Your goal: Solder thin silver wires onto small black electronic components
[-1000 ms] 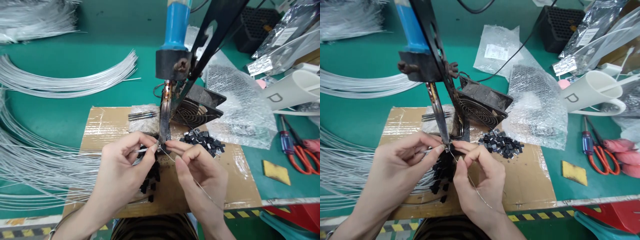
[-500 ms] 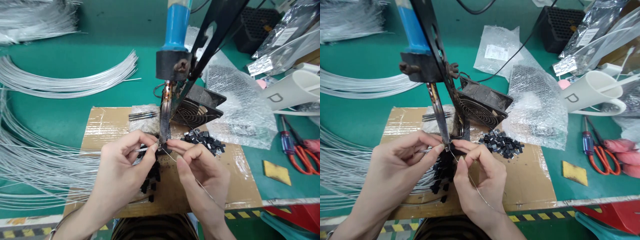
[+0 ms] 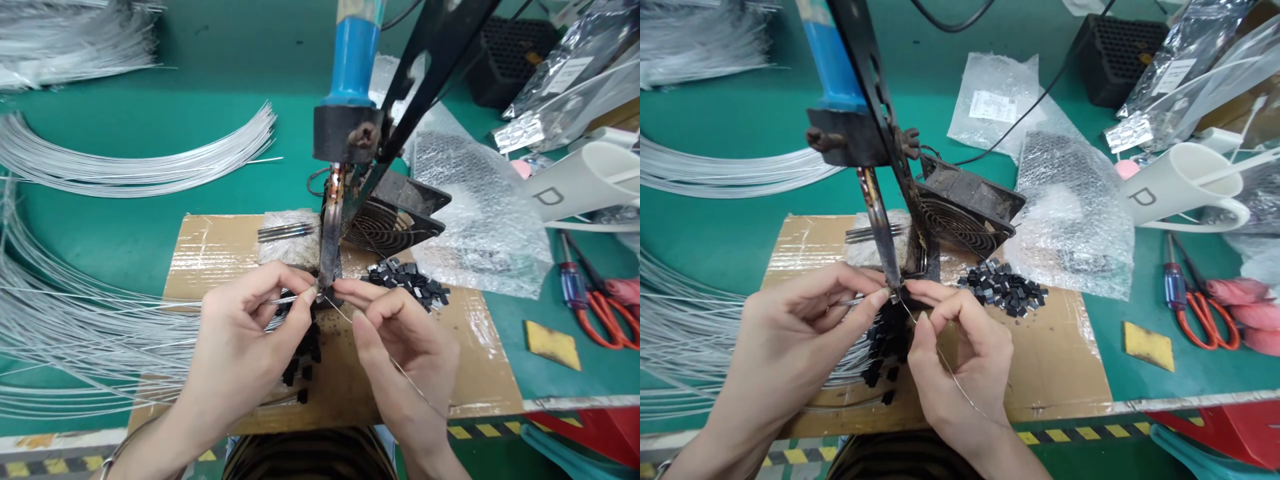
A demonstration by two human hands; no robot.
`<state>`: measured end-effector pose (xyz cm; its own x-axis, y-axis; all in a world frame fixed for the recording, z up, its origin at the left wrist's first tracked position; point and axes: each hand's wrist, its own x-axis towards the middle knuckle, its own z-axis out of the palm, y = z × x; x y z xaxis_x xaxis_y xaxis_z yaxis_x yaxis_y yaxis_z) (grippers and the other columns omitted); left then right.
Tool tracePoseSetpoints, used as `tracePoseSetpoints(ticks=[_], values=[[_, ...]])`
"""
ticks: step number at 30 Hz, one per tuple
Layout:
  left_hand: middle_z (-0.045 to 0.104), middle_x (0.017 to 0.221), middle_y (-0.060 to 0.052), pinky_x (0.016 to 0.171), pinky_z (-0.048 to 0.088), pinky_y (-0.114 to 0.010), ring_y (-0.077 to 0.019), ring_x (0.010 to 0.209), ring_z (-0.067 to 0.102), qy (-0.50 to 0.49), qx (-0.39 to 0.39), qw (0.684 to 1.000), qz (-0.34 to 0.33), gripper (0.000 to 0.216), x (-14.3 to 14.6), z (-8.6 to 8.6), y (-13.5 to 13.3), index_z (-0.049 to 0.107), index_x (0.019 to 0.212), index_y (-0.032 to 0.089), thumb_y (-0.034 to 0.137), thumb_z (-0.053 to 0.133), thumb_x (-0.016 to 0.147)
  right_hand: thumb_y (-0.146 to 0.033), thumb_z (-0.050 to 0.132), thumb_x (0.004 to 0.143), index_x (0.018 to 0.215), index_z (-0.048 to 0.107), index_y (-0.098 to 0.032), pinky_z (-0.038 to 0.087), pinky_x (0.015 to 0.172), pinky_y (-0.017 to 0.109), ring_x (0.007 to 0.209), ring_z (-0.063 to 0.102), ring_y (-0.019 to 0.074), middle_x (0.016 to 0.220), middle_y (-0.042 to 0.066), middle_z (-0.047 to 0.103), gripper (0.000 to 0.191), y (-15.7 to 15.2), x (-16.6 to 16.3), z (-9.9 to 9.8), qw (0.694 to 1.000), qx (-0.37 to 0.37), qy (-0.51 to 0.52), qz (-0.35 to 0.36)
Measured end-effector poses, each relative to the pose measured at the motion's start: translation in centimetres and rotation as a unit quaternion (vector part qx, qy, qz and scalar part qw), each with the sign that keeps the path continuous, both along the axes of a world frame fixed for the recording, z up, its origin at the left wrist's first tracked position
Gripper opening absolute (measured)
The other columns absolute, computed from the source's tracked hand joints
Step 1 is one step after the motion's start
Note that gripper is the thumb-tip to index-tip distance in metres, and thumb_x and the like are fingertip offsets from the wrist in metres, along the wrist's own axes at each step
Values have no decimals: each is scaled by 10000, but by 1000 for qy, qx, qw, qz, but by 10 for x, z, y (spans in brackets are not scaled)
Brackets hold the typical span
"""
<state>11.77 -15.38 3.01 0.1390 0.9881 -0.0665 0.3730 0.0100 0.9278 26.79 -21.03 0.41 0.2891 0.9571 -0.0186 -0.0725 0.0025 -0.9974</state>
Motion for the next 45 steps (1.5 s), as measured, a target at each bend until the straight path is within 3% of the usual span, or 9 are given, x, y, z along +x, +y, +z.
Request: tracePoseSetpoints(ticks=[24, 31, 45], values=[[759, 801, 13, 525, 472, -196, -129, 693, 710, 2, -11, 1000, 3, 115, 0, 0, -1, 722, 779, 221, 151, 706, 869, -120, 668, 954, 801, 627, -239, 595, 1015, 382, 1131, 767, 236, 1185, 70, 813, 199, -1, -2, 0, 1000, 1, -28, -10], [772, 840, 8, 597, 526, -205, -155, 784, 752, -5, -21, 1000, 2, 106, -2, 0, -3, 732, 801, 226, 157, 708, 878, -122, 674, 953, 794, 624, -243, 595, 1023, 366, 1127, 767, 217, 1161, 57, 816, 205, -1, -1, 0, 999, 10, -40, -7], [768, 807, -7, 532, 479, -207, -146, 694, 711, 13, -7, 1000, -3, 106, 1, 1, -2, 722, 779, 207, 172, 707, 878, -141, 674, 958, 790, 630, -246, 594, 1013, 376, 1130, 763, 223, 1145, 57, 817, 203, -1, -2, 1, 999, -3, -40, -14]])
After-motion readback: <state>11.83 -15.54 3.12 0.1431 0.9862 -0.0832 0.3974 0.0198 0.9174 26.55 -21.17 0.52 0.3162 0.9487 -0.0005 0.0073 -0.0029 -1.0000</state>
